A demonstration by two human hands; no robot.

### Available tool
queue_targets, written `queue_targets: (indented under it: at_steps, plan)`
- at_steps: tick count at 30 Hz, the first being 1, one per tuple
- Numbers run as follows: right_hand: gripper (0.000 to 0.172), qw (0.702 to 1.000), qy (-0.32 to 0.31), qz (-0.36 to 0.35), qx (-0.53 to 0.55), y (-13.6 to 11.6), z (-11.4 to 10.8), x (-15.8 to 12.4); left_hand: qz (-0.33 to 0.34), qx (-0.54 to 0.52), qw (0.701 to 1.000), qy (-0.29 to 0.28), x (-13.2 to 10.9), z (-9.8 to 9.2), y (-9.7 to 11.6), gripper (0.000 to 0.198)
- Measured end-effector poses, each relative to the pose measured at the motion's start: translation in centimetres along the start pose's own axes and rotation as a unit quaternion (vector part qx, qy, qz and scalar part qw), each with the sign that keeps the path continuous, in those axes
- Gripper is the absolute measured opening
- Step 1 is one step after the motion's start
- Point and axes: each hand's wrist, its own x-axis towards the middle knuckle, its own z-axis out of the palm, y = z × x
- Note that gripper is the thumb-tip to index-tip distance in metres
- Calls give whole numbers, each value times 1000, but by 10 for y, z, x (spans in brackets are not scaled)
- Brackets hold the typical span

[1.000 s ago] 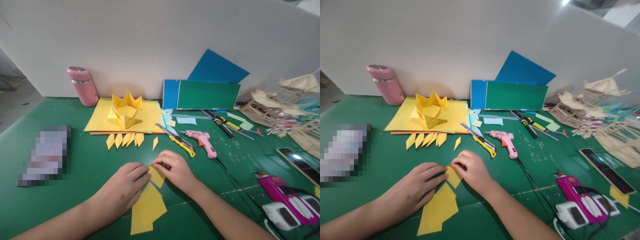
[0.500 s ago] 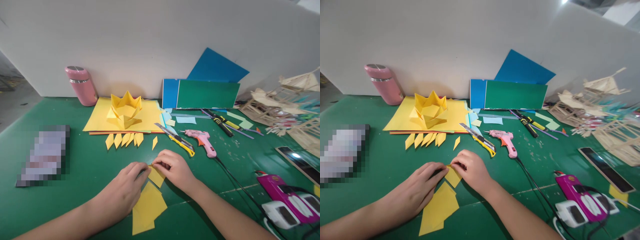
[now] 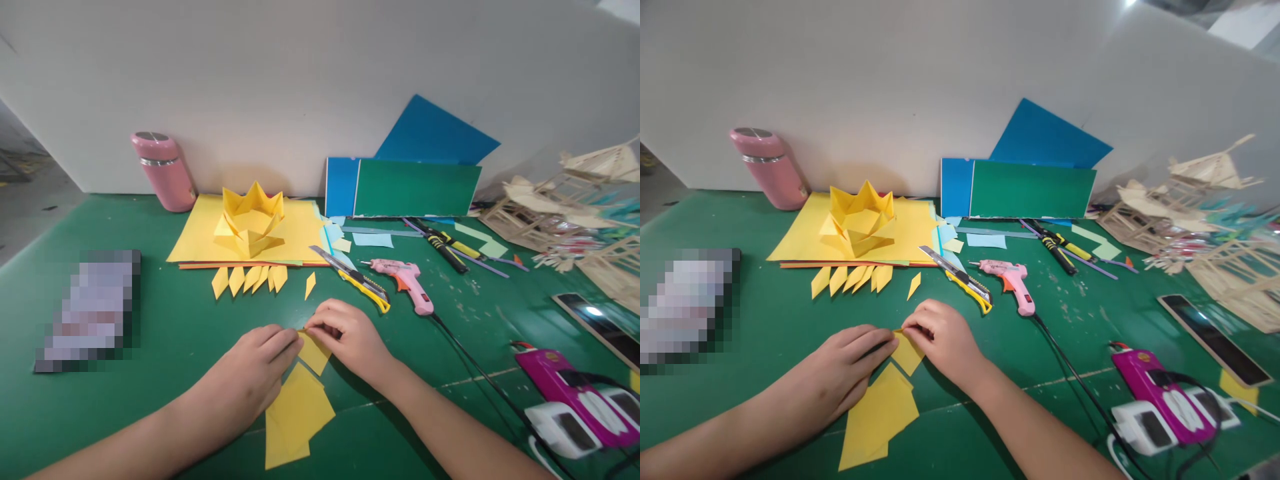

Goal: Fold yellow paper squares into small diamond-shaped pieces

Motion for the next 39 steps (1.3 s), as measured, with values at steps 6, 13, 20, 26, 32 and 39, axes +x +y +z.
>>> queue_targets:
  at_steps: [6, 13, 20, 26, 32, 39]
  plan:
    - [15, 1000, 5, -19, 1, 1, 1, 0, -3, -3, 1000, 14, -2, -1, -2, 45]
    - [21, 995, -9, -88, -36, 6, 1, -1, -1, -3, 1000, 22, -2, -4, -3, 45]
    - [28, 990, -21, -115, -75, 6, 0, -1, 10, -8, 999, 35, -1, -5, -5, 47]
    - [27, 989, -35, -116, -85, 6, -2, -2, 14, -15, 999, 45, -1, -3, -7, 47]
    - [23, 989, -37, -122, -80, 3, -2, -3, 13, -26, 999, 35, -1, -7, -5, 40]
    - [29, 989, -28, -124, -74, 2, -3, -2, 1, -64, 996, 68, 0, -8, -5, 38]
